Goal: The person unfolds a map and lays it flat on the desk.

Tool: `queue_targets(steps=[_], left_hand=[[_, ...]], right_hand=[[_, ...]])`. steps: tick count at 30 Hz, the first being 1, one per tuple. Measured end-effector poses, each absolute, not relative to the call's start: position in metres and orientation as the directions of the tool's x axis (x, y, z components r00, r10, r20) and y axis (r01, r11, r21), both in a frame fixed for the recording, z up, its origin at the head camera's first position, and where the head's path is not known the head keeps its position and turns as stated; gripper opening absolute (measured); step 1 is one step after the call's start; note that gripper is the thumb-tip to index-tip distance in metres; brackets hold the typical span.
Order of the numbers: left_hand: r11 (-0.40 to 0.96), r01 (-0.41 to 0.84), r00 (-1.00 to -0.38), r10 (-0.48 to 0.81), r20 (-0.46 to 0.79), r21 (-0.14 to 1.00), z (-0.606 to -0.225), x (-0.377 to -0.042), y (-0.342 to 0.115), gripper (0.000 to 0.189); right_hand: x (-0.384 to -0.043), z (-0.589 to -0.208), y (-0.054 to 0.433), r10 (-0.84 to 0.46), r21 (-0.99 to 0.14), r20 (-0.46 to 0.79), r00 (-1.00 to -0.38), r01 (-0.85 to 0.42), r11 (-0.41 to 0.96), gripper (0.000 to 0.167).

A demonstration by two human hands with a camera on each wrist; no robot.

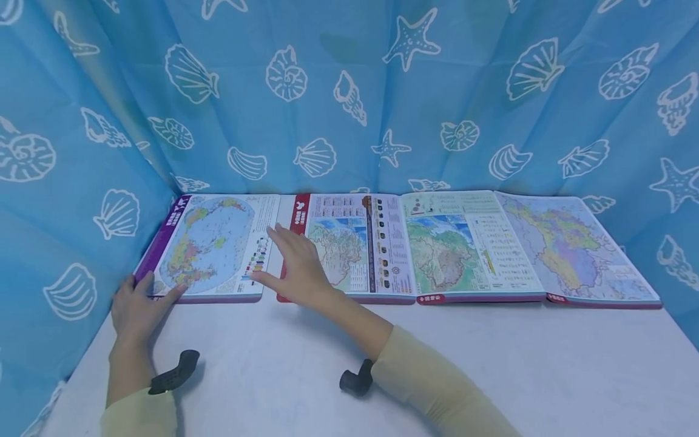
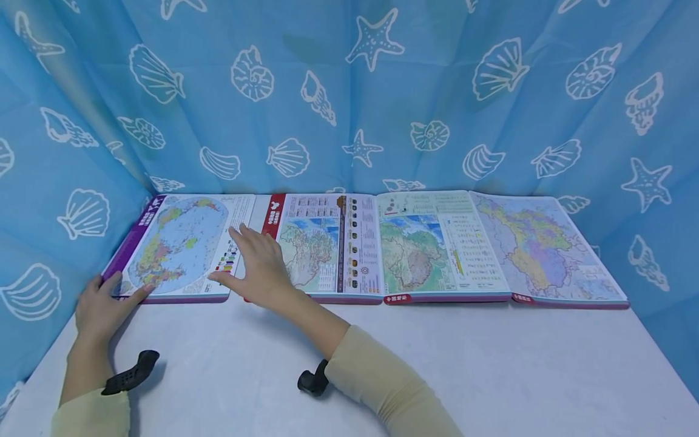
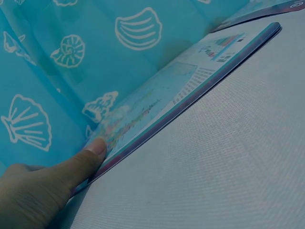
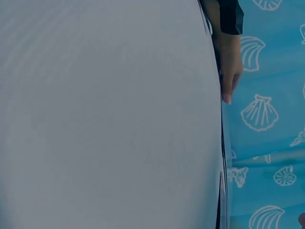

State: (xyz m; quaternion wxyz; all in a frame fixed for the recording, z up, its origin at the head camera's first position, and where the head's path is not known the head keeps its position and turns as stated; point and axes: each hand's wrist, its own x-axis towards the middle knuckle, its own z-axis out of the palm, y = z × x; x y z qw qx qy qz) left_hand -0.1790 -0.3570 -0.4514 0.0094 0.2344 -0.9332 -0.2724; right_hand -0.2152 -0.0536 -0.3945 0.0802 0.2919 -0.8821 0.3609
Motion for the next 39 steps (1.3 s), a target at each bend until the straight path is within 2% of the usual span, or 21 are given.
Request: queue_targets(steps=[3, 13, 26, 36, 39], left_hand=[[0.744, -0.430, -0.891, -0.441, -0.107, 0.512, -0.452, -0.180, -0.357, 0.094], [0.756, -0.417, -0.898, -0.428, -0.101, 0.505, -0.450, -0.179, -0.359, 0.095], [0.753, -0.432, -0.893, -0.435, -0.118, 0.496, -0.453, -0.178, -0.361, 0.095], [0.745, -0.432, -0.890, -0.443, -0.107, 0.509, -0.452, -0.180, -0.359, 0.095], [0.739, -0.432, -0.889, -0.445, -0.106, 0.517, -0.450, -0.181, -0.359, 0.094]], right_hand=[[-0.214, -0.398, -0.059, -0.467, -0.583, 0.341, -0.816, -0.574, 0.576, 0.078], [-0.213, -0.410, -0.071, -0.460, -0.659, 0.166, -0.872, -0.445, 0.606, 0.083], [-0.223, -0.429, -0.085, -0.468, -0.614, 0.020, -0.883, -0.381, 0.691, 0.091], [-0.231, -0.438, -0.098, -0.453, -0.564, -0.034, -0.891, -0.357, 0.745, 0.092], [-0.233, -0.439, -0.104, -0.456, -0.582, -0.043, -0.889, -0.349, 0.735, 0.091]])
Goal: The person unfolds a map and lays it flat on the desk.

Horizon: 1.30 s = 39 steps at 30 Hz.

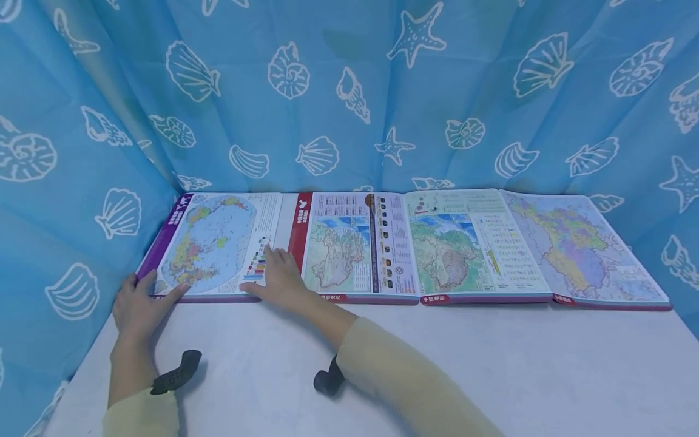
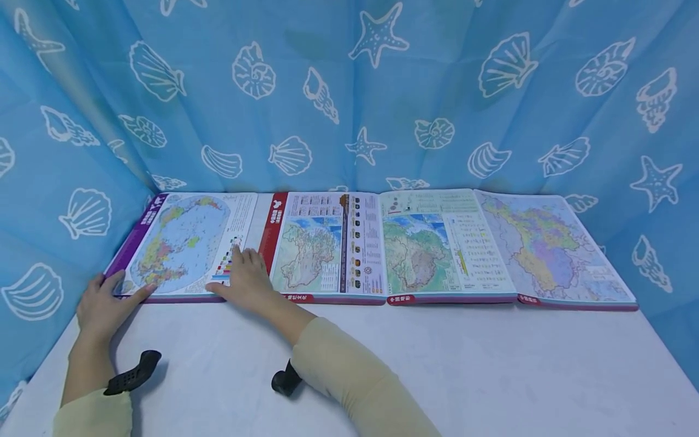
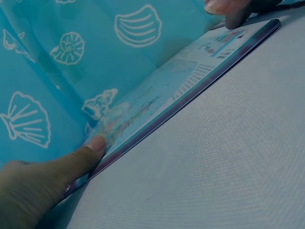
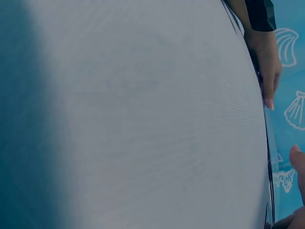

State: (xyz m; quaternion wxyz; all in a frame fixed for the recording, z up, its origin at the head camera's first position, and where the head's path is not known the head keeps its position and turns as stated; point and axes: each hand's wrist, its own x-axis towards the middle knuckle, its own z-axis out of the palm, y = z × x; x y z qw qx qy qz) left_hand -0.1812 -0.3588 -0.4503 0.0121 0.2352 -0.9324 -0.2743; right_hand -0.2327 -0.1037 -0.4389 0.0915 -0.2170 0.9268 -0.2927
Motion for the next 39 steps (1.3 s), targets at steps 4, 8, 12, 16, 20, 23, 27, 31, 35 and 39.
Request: queue_targets(steps=[4, 8, 12, 16, 20, 23, 27, 31, 35, 39], left_hand=[[0.737, -0.431, -0.890, -0.443, -0.110, 0.521, -0.4487, -0.1829, -0.3580, 0.093], [0.727, -0.441, -0.886, -0.446, -0.126, 0.526, -0.4482, -0.1838, -0.3582, 0.093], [0.701, -0.456, -0.878, -0.457, -0.145, 0.549, -0.4471, -0.1838, -0.3580, 0.093], [0.696, -0.461, -0.875, -0.459, -0.153, 0.551, -0.4440, -0.1834, -0.3580, 0.094], [0.695, -0.465, -0.874, -0.459, -0.159, 0.548, -0.4417, -0.1828, -0.3579, 0.096], [0.701, -0.462, -0.876, -0.455, -0.157, 0.544, -0.4416, -0.1831, -0.3585, 0.096], [0.721, -0.451, -0.883, -0.446, -0.145, 0.525, -0.4426, -0.1851, -0.3589, 0.096], [0.735, -0.447, -0.887, -0.438, -0.147, 0.510, -0.4443, -0.1854, -0.3592, 0.096], [0.747, -0.446, -0.889, -0.433, -0.148, 0.494, -0.4462, -0.1836, -0.3594, 0.095], [0.744, -0.449, -0.884, -0.451, -0.124, 0.495, -0.4472, -0.1818, -0.3584, 0.085]], right_hand=[[-0.2329, -0.4397, -0.1060, -0.459, -0.667, -0.051, -0.887, -0.311, 0.677, 0.088], [-0.2327, -0.4404, -0.1044, -0.426, -0.784, -0.056, -0.903, -0.224, 0.579, 0.084], [-0.2327, -0.4420, -0.1029, -0.354, -0.876, -0.053, -0.934, -0.127, 0.466, 0.075], [-0.2326, -0.4447, -0.1040, -0.286, -0.948, -0.064, -0.956, -0.031, 0.315, 0.068], [-0.2315, -0.4451, -0.1055, -0.260, -0.979, -0.116, -0.959, 0.067, 0.191, 0.067], [-0.2311, -0.4444, -0.1053, -0.265, -0.979, -0.139, -0.954, 0.093, 0.181, 0.062], [-0.2328, -0.4413, -0.1035, -0.304, -0.975, -0.145, -0.942, 0.083, 0.206, 0.055], [-0.2352, -0.4390, -0.1032, -0.321, -0.973, -0.159, -0.934, 0.094, 0.210, 0.053], [-0.2351, -0.4404, -0.1047, -0.313, -0.975, -0.159, -0.936, 0.101, 0.196, 0.049], [-0.2339, -0.4436, -0.1055, -0.272, -0.979, -0.177, -0.946, 0.140, 0.150, 0.043]])
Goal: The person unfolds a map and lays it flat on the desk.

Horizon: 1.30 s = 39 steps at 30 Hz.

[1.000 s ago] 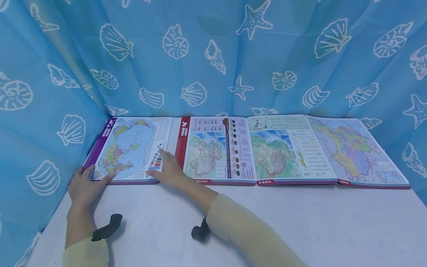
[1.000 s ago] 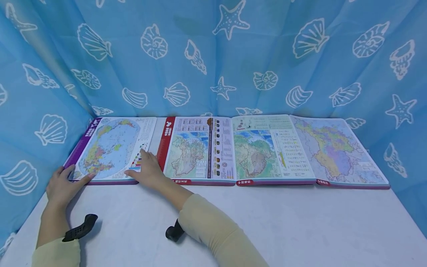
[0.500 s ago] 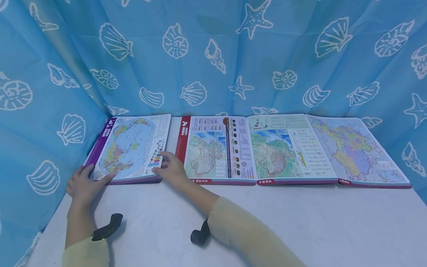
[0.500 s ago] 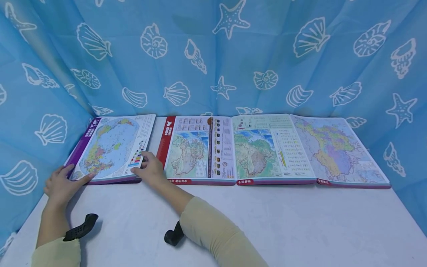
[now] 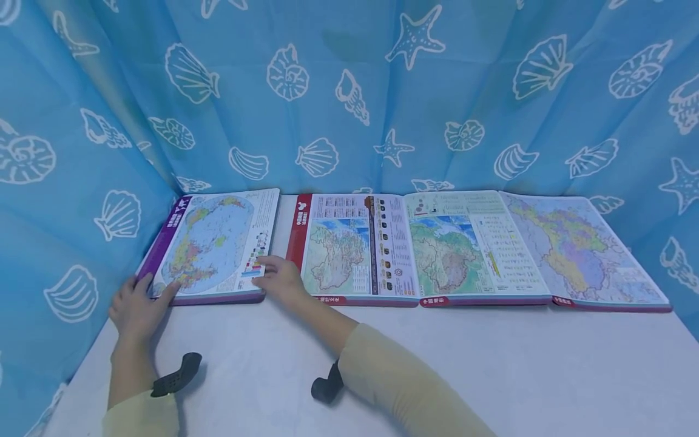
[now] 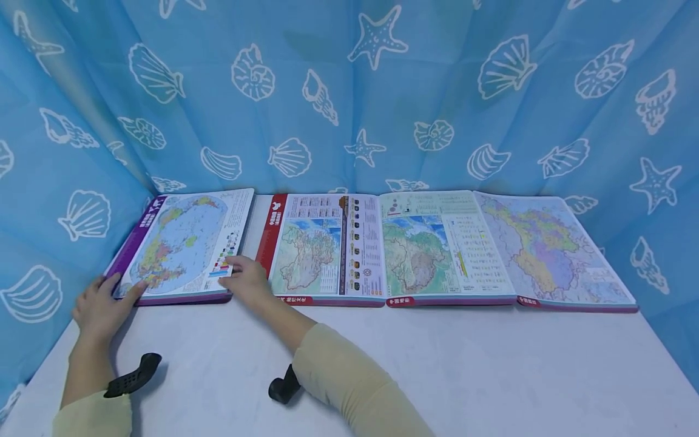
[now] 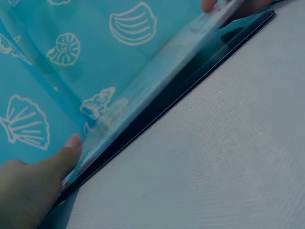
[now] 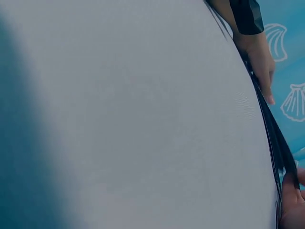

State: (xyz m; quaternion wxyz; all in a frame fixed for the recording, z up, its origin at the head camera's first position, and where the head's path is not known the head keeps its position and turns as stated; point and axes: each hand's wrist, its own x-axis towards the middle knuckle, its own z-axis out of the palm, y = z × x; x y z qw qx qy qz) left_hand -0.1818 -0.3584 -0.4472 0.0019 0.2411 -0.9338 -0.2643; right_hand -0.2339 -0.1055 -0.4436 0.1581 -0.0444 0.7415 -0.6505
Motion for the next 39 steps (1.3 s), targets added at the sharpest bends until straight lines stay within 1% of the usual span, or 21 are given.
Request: queue_targets(steps=[3, 10, 17, 22, 34, 39], left_hand=[[0.739, -0.452, -0.878, -0.468, -0.102, 0.499, -0.4482, -0.1814, -0.3577, 0.078], [0.743, -0.453, -0.876, -0.474, -0.091, 0.492, -0.4483, -0.1822, -0.3573, 0.074], [0.713, -0.445, -0.869, -0.491, -0.067, 0.542, -0.4486, -0.1807, -0.3576, 0.062], [0.683, -0.435, -0.861, -0.506, -0.050, 0.587, -0.4472, -0.1827, -0.3588, 0.059], [0.714, -0.469, -0.848, -0.529, -0.037, 0.520, -0.4487, -0.1808, -0.3525, 0.063], [0.699, -0.468, -0.845, -0.534, -0.042, 0.541, -0.4475, -0.1805, -0.3533, 0.064]], right_hand=[[-0.2334, -0.4451, -0.1045, -0.243, -0.980, -0.194, -0.950, 0.176, 0.095, 0.041], [-0.2327, -0.4429, -0.1026, -0.223, -0.971, -0.235, -0.946, 0.216, 0.105, 0.038], [-0.2337, -0.4446, -0.1027, -0.212, -0.966, -0.252, -0.944, 0.231, 0.117, 0.037], [-0.2335, -0.4446, -0.1027, -0.216, -0.967, -0.249, -0.944, 0.233, 0.100, 0.037], [-0.2327, -0.4449, -0.1008, -0.219, -0.967, -0.251, -0.943, 0.232, 0.107, 0.037], [-0.2324, -0.4439, -0.1008, -0.214, -0.967, -0.250, -0.944, 0.231, 0.111, 0.036]])
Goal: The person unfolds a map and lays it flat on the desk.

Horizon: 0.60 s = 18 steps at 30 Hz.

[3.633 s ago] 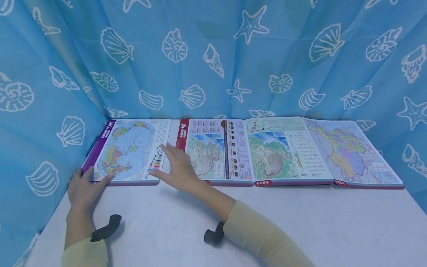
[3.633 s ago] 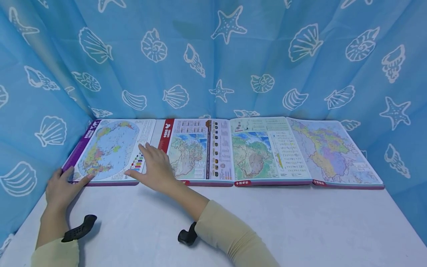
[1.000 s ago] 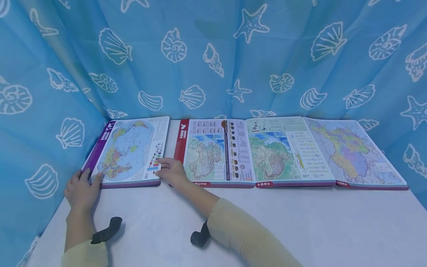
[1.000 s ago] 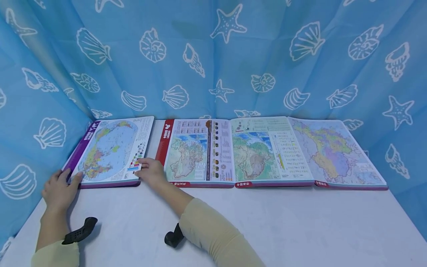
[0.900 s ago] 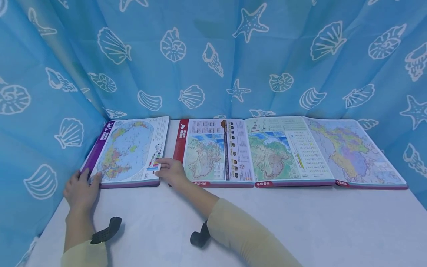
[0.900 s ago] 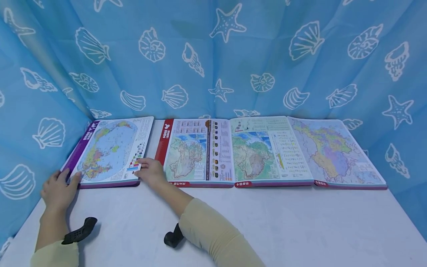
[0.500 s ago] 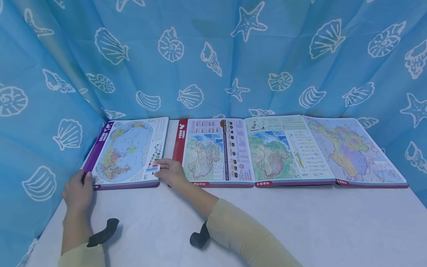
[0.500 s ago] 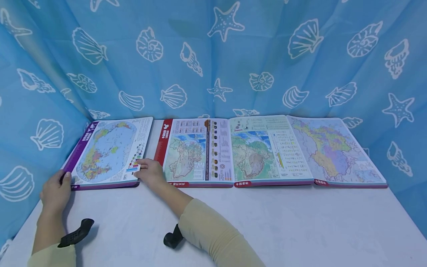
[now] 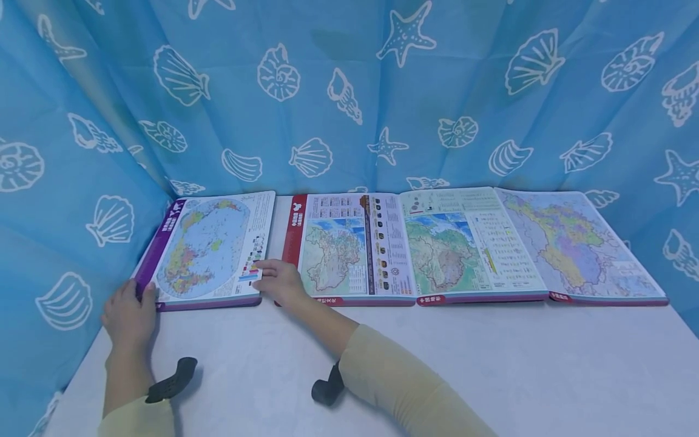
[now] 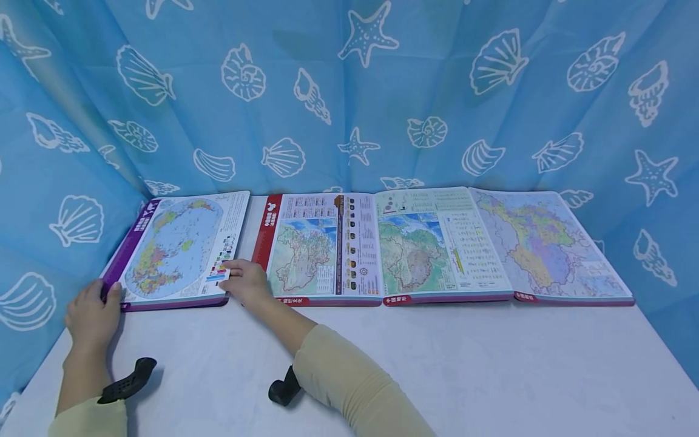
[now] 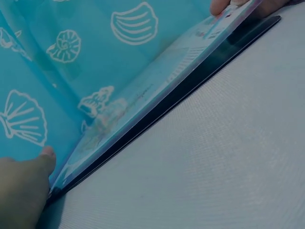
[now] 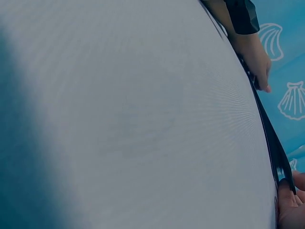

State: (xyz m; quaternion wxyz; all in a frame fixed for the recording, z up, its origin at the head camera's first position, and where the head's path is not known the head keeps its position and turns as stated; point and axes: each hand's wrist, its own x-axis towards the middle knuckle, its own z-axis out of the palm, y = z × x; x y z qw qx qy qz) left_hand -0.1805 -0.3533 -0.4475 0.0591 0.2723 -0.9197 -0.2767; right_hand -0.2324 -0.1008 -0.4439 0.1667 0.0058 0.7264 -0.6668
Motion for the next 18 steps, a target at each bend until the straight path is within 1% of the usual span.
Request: queue_targets(steps=[9, 18], left_hand=[[0.629, -0.468, -0.827, -0.559, -0.057, 0.621, -0.4453, -0.1819, -0.3574, 0.063], [0.498, -0.458, -0.788, -0.611, -0.077, 0.736, -0.4429, -0.1821, -0.3584, 0.060]], right_hand=[[-0.2328, -0.4445, -0.1022, -0.208, -0.964, -0.261, -0.943, 0.244, 0.103, 0.035], [-0.2343, -0.4457, -0.1002, -0.192, -0.961, -0.270, -0.943, 0.253, 0.111, 0.035]])
